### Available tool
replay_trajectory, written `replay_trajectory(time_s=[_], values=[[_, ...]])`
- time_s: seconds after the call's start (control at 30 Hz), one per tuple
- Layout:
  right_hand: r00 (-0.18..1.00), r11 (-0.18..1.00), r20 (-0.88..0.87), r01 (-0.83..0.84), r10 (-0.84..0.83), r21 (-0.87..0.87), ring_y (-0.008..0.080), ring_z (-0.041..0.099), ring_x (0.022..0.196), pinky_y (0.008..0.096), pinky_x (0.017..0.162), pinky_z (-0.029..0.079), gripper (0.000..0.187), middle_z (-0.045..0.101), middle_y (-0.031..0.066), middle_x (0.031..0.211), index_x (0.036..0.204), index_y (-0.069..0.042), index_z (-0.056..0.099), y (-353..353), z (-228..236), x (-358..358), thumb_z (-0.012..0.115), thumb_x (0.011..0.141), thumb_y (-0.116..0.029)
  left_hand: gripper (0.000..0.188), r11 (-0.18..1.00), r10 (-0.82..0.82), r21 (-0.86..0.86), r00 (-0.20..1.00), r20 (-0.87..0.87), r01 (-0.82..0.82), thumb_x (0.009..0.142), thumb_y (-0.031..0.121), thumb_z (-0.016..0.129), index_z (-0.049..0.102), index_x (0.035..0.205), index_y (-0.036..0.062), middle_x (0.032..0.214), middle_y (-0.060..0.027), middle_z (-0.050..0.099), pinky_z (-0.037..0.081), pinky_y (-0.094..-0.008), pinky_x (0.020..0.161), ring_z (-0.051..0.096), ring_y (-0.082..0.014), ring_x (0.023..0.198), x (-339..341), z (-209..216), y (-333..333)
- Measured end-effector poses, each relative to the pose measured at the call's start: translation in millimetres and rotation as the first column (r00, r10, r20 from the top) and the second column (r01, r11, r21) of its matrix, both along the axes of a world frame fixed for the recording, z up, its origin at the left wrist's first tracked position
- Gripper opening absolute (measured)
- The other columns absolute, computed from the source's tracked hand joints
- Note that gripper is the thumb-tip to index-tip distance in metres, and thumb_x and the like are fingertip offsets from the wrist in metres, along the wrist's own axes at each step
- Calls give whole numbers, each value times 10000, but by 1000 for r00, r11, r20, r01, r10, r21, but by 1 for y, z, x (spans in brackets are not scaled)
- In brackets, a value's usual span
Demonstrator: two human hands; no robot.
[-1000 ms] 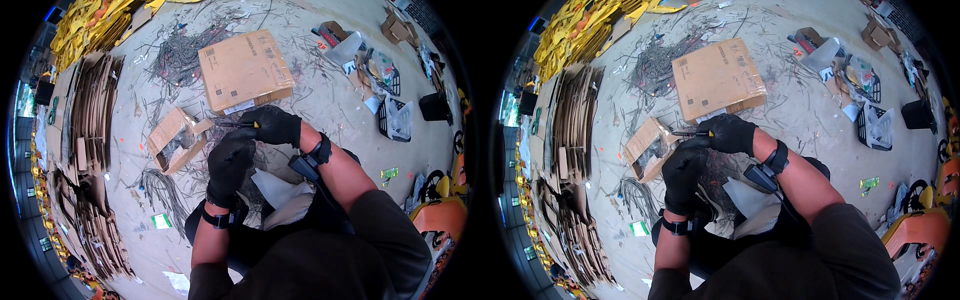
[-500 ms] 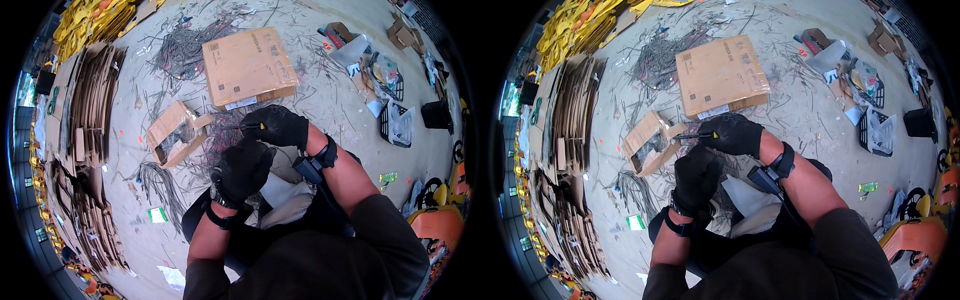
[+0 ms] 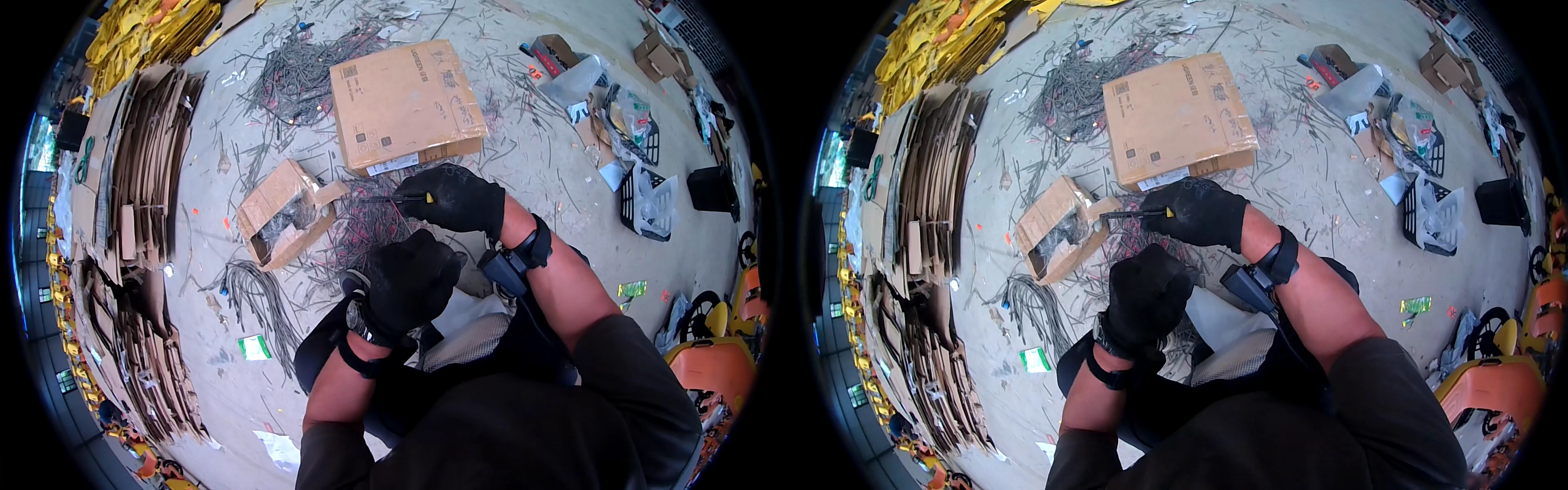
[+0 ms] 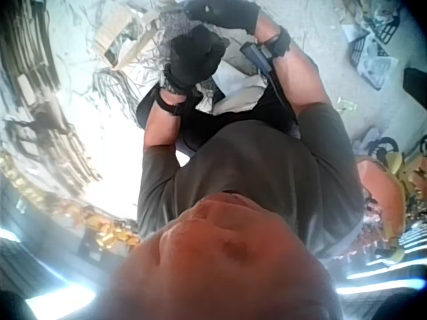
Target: The person sits on the floor and uses yellow-handled wire strippers to strip the insulation from black wires. They repeatedly pick up wires, strip them, and drop the pieces onto a pile on the floor.
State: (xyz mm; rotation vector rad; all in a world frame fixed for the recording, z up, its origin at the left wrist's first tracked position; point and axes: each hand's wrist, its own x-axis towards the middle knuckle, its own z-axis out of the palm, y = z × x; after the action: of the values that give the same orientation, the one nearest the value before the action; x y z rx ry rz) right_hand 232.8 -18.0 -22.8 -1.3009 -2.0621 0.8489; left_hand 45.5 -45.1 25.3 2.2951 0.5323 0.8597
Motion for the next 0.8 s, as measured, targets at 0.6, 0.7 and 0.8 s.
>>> replay_trajectory(time_s=[0.6, 0.7, 0.8], values=[[983, 946, 111, 171, -145, -276, 361, 646, 902, 425, 808, 495, 343, 683, 200, 967, 1065, -60, 677, 7, 17, 52, 590, 916, -356, 149, 998, 54, 13, 998, -34, -53, 727, 50, 713, 564, 737, 62, 639, -108, 521, 416, -373, 475, 549, -300, 530, -19, 18, 2], [996, 966, -91, -46, 23, -256, 302, 647, 861, 390, 796, 495, 313, 685, 183, 945, 1109, -57, 673, 1, -4, 45, 624, 918, -300, 164, 998, 65, 14, 996, 58, -66, 763, 51, 732, 580, 704, 59, 608, -104, 505, 386, -374, 423, 526, -280, 476, -18, 22, 7], [987, 918, -142, -119, 69, -379, 282, 643, 823, 382, 778, 497, 307, 689, 163, 933, 1103, -48, 669, -2, 29, 21, 642, 916, -290, 158, 997, 78, -34, 994, 73, -76, 760, 46, 730, 582, 705, 53, 607, -107, 506, 376, -371, 416, 517, -282, 464, -24, 15, 9]])
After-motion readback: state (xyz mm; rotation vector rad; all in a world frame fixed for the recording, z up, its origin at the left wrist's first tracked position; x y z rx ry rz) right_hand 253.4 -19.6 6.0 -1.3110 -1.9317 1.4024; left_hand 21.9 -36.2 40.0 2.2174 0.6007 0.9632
